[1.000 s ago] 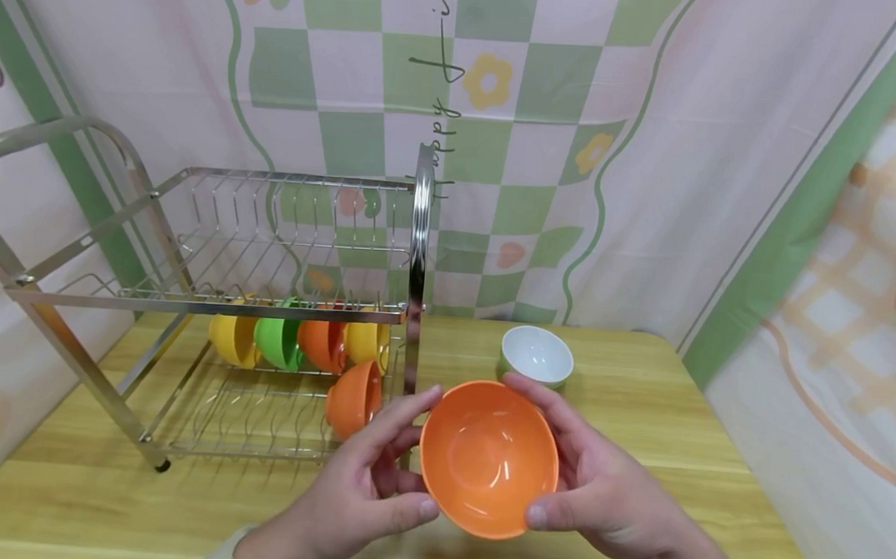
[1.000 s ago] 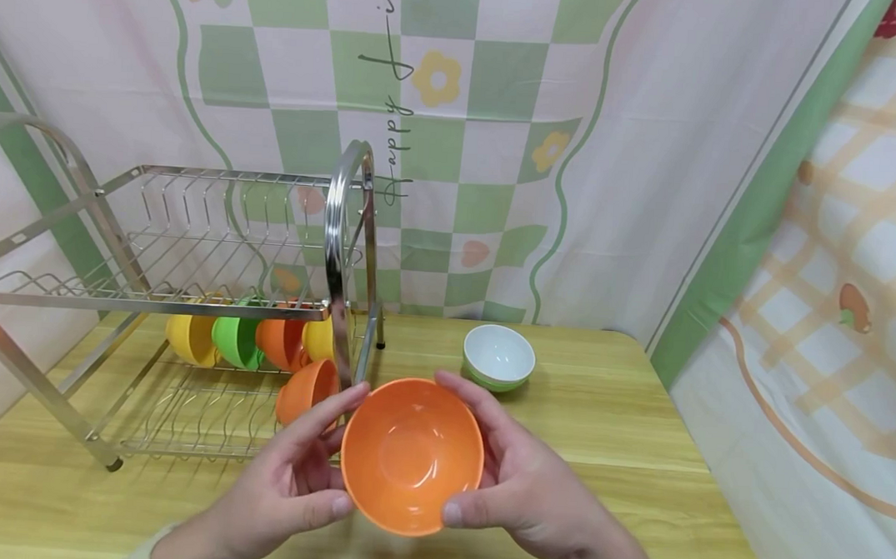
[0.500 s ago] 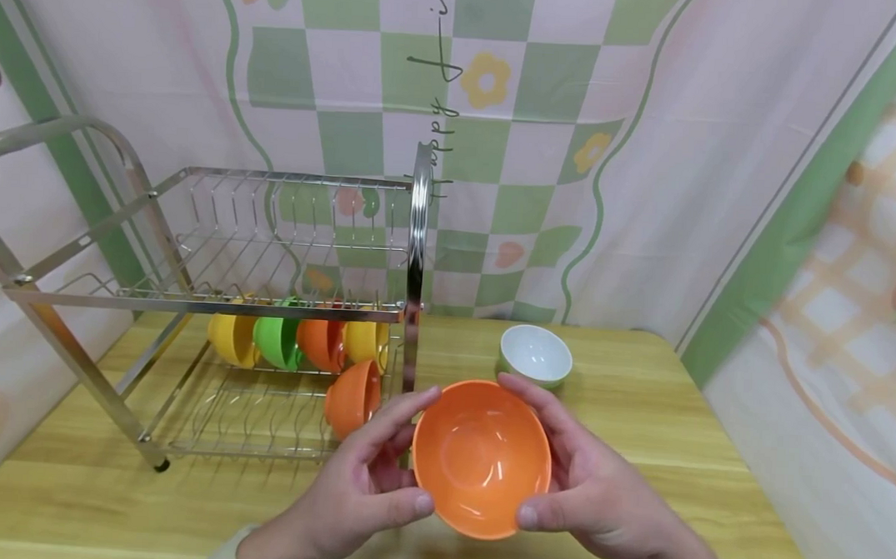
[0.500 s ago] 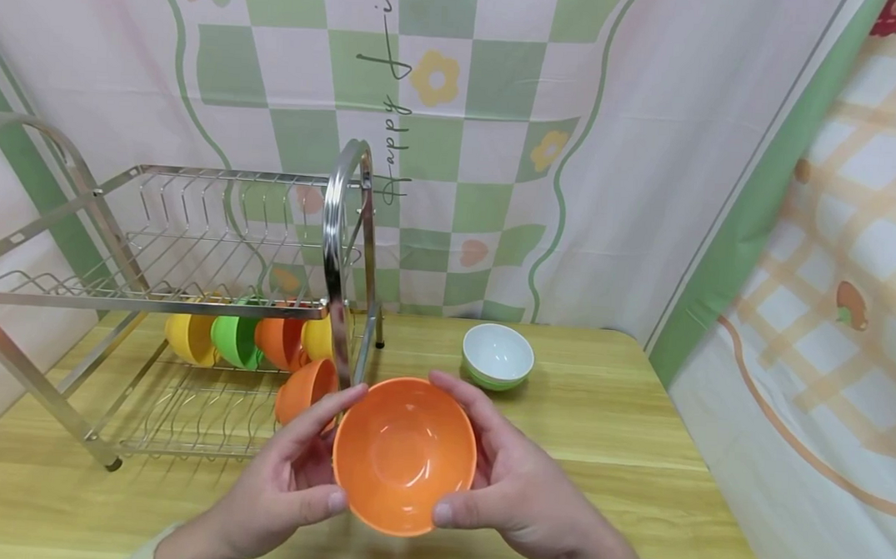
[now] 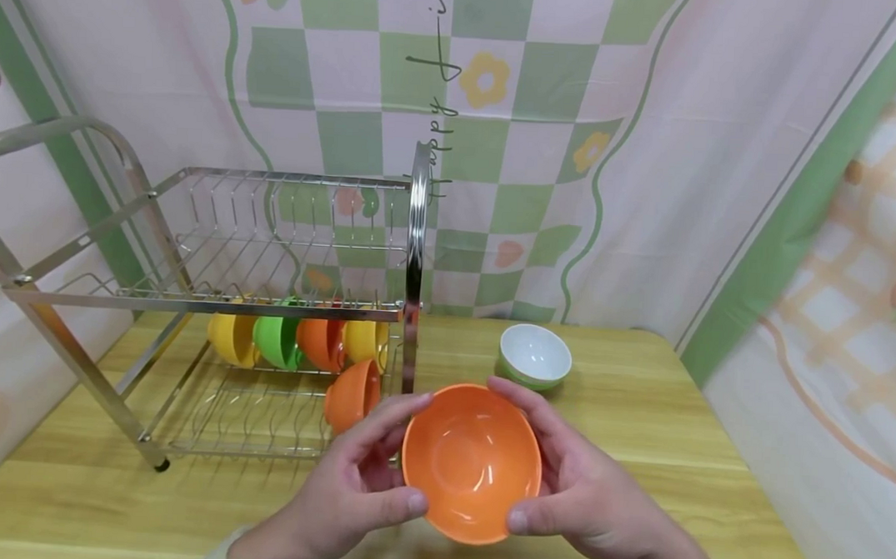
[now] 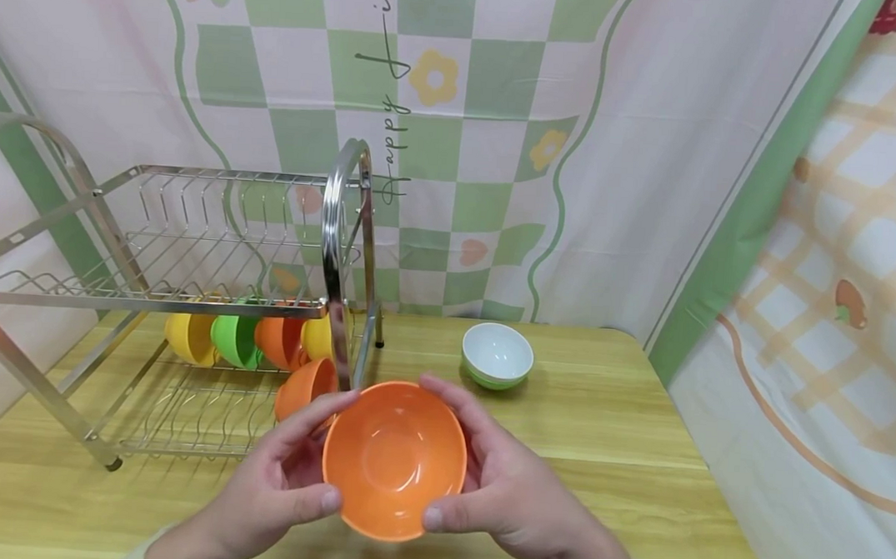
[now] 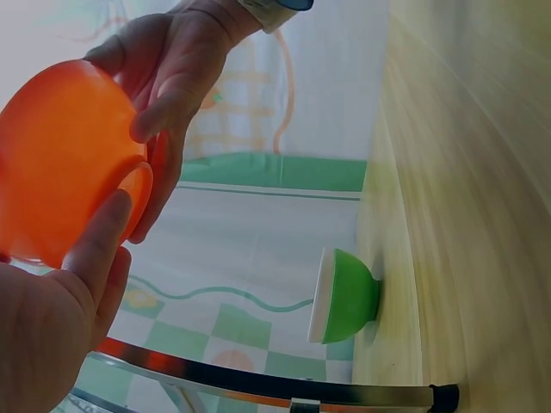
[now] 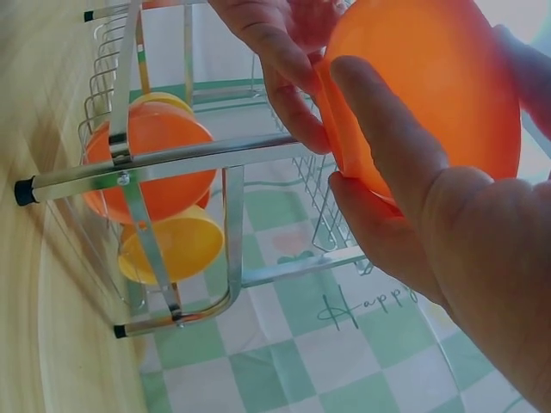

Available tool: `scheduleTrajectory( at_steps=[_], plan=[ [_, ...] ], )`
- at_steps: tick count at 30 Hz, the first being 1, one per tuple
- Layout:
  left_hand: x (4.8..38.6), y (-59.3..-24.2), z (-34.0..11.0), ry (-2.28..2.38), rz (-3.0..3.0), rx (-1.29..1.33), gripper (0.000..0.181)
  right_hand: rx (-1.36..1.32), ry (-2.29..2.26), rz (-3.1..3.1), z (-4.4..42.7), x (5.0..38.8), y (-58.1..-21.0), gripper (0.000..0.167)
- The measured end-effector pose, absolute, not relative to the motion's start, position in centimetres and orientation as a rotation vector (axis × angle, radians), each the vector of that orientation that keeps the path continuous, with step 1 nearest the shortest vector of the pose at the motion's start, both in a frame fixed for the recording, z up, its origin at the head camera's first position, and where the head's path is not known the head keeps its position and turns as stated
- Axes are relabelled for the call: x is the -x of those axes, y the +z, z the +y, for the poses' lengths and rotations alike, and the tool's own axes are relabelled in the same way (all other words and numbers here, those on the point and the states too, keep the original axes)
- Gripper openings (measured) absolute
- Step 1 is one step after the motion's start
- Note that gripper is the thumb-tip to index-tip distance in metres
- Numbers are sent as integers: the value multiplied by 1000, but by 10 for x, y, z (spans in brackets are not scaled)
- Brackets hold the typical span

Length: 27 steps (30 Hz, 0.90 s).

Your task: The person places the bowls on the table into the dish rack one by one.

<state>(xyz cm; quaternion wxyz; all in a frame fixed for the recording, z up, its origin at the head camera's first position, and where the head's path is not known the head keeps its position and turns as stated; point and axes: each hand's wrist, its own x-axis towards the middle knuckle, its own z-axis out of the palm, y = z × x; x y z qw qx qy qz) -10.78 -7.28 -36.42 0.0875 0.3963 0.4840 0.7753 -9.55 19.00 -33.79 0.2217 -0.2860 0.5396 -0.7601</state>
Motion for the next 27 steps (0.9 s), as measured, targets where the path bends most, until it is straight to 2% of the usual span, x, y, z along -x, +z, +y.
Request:
scheduleTrajectory(
  at_steps=[15, 22, 27],
  plan=[
    [108, -364, -91, 2232, 1516, -1083, 64, 792, -2057, 1442, 184, 97, -339, 91],
    [104, -352, -116, 1963, 1778, -727, 58, 730, -1993, 1747, 185, 100, -334, 67],
    [102, -347, -142, 1777, 1888, -612, 57, 583, -1924, 2083, 183, 105, -334, 54]
  ],
)
